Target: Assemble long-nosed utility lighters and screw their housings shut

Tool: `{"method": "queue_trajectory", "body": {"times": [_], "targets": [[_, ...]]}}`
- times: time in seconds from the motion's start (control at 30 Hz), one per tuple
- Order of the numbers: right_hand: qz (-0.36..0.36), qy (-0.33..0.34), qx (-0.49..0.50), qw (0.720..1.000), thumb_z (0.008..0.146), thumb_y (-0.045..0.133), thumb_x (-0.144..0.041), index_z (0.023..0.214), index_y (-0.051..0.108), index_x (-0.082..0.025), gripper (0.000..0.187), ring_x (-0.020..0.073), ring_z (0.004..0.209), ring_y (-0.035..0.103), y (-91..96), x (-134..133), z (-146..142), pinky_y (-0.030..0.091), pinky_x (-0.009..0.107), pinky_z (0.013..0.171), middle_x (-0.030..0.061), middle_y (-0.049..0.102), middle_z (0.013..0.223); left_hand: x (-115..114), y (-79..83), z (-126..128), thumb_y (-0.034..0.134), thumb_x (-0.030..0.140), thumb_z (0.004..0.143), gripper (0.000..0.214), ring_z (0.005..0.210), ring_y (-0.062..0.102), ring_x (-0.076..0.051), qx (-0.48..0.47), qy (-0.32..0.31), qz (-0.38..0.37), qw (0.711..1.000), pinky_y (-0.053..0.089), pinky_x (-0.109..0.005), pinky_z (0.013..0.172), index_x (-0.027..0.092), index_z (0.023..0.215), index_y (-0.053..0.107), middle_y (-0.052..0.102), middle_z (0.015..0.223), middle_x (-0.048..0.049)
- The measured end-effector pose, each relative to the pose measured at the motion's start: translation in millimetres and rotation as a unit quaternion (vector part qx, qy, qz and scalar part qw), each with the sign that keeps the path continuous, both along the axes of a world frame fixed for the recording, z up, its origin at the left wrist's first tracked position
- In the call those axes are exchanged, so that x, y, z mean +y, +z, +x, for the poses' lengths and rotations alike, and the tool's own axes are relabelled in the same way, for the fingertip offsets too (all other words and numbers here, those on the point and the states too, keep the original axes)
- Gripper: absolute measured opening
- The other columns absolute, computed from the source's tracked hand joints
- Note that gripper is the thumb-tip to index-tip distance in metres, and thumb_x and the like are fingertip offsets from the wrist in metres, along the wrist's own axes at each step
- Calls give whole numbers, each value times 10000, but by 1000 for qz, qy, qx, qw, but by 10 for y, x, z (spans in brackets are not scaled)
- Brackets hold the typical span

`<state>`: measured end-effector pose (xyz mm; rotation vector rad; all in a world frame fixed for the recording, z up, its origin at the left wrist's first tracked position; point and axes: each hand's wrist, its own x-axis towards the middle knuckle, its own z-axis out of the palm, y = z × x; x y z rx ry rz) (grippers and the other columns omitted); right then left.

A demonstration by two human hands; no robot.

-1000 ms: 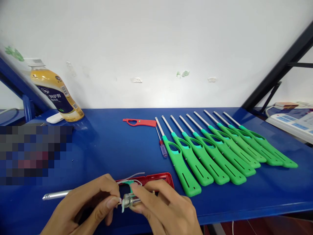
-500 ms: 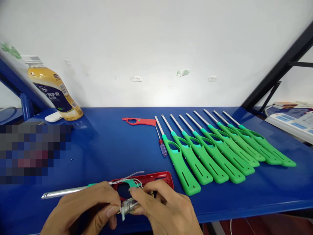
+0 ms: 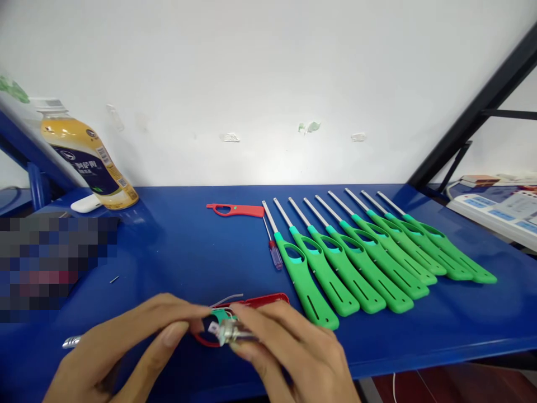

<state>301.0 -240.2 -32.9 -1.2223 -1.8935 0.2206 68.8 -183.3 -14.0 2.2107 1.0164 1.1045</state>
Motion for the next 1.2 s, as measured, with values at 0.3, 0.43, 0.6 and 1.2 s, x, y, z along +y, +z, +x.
{"method": "queue_trajectory", "body": {"times": [0.3,0.43,0.6,1.2], "targets": [[44,-97,14,994,1039,625,-208,1144,735,-303,180,137,862,805,72,20,109,632,172,803,-29,820,1008,206,-103,327,493,205,1063,301,848,660,-282,210,18,100,972,543,-458,817,184,1093,792,767,962,-83],[25,-97,9,995,1063,576,-231,1114,739,-269,175,158,827,795,30,47,71,638,210,757,7,807,972,238,-110,343,481,157,1060,317,799,621,-237,207,-20,72,975,503,-358,734,225,1023,788,745,891,-43],[20,-97,-27,995,1081,551,-216,1131,714,-258,176,143,855,781,-22,49,99,615,219,783,3,777,962,225,-172,290,465,90,1073,322,776,582,-207,138,-43,113,983,490,-326,710,221,987,746,712,892,-25],[8,-80,-42,996,1098,538,-216,1149,718,-273,196,113,783,755,-3,35,22,586,212,723,-26,763,937,168,-225,224,445,69,1105,275,918,617,-210,150,-72,155,974,535,-353,829,190,1118,692,735,1015,-22]]}}
